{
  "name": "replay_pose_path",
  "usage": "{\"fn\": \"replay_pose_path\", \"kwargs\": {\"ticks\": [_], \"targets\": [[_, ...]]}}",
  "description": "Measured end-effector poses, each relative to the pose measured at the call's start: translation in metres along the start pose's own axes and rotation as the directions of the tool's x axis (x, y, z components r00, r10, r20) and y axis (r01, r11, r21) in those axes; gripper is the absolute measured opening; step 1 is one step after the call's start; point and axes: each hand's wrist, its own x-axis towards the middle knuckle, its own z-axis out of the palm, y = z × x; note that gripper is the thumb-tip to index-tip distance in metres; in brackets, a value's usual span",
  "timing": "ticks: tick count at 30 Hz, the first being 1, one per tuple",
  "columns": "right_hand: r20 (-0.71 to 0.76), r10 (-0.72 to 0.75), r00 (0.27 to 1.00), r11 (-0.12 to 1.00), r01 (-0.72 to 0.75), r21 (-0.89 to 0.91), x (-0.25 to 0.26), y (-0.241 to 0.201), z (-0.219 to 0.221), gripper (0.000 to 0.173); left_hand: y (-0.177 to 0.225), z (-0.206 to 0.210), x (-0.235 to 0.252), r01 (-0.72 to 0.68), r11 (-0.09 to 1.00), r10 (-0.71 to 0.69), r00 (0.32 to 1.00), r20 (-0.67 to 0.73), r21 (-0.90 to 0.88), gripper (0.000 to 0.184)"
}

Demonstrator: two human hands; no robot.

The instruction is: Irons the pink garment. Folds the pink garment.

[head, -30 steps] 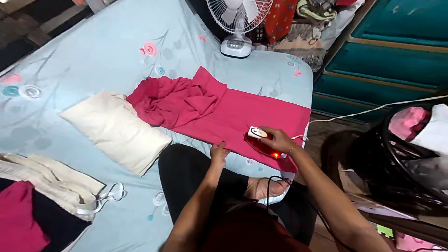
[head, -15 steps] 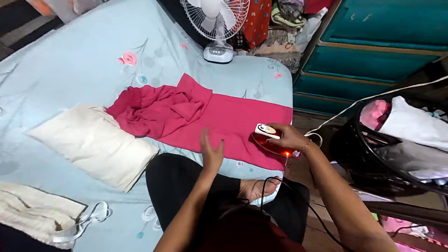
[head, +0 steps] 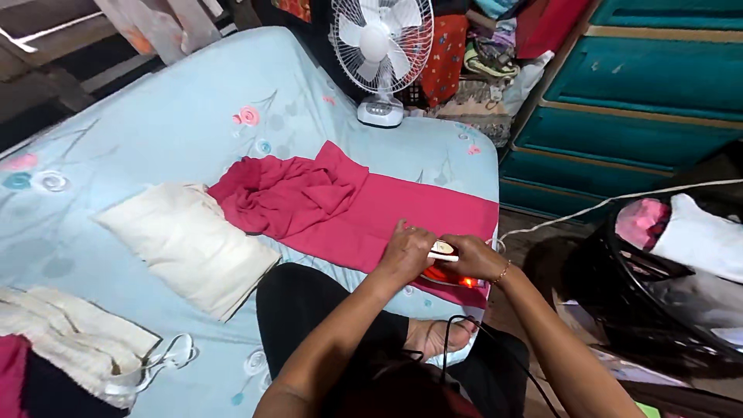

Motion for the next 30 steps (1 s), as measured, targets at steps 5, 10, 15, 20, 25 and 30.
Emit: {"fn": "replay_pose_path", "kwargs": {"ticks": [5, 10, 15, 20, 25, 30], "targets": [[-0.084, -0.028, 0.996, 0.954, 0.051, 0.294, 0.022, 0.008, 0.009, 0.047, -0.042, -0.013, 0.013, 0.093, 0.986, -0.079, 0.992, 0.098, -0.14, 0.041], [-0.146, 0.141, 0.979, 0.937, -0.084, 0.338, 0.073, -0.001, 0.019, 0.047, -0.14, -0.032, 0.031, 0.401, 0.873, -0.401, 0.914, 0.06, -0.276, 0.062], [-0.229, 0.242, 0.943, 0.916, -0.143, 0.375, 0.132, -0.005, 0.016, 0.044, -0.222, -0.01, 0.08, 0.492, 0.858, -0.511, 0.848, -0.144, -0.149, 0.054], [-0.23, 0.288, 0.93, 0.904, -0.184, 0.385, 0.184, -0.005, 0.003, 0.046, -0.269, 0.019, 0.127, 0.578, 0.816, -0.578, 0.813, -0.072, -0.029, 0.052], [-0.236, 0.27, 0.933, 0.918, -0.175, 0.357, 0.222, -0.008, -0.002, 0.041, -0.275, -0.012, 0.115, 0.63, 0.728, -0.677, 0.723, -0.139, -0.271, 0.035], [-0.216, 0.195, 0.957, 0.932, -0.112, 0.346, 0.256, -0.032, 0.002, 0.037, -0.266, -0.035, 0.029, 0.624, 0.51, -0.858, 0.415, -0.302, -0.592, 0.028]]}}
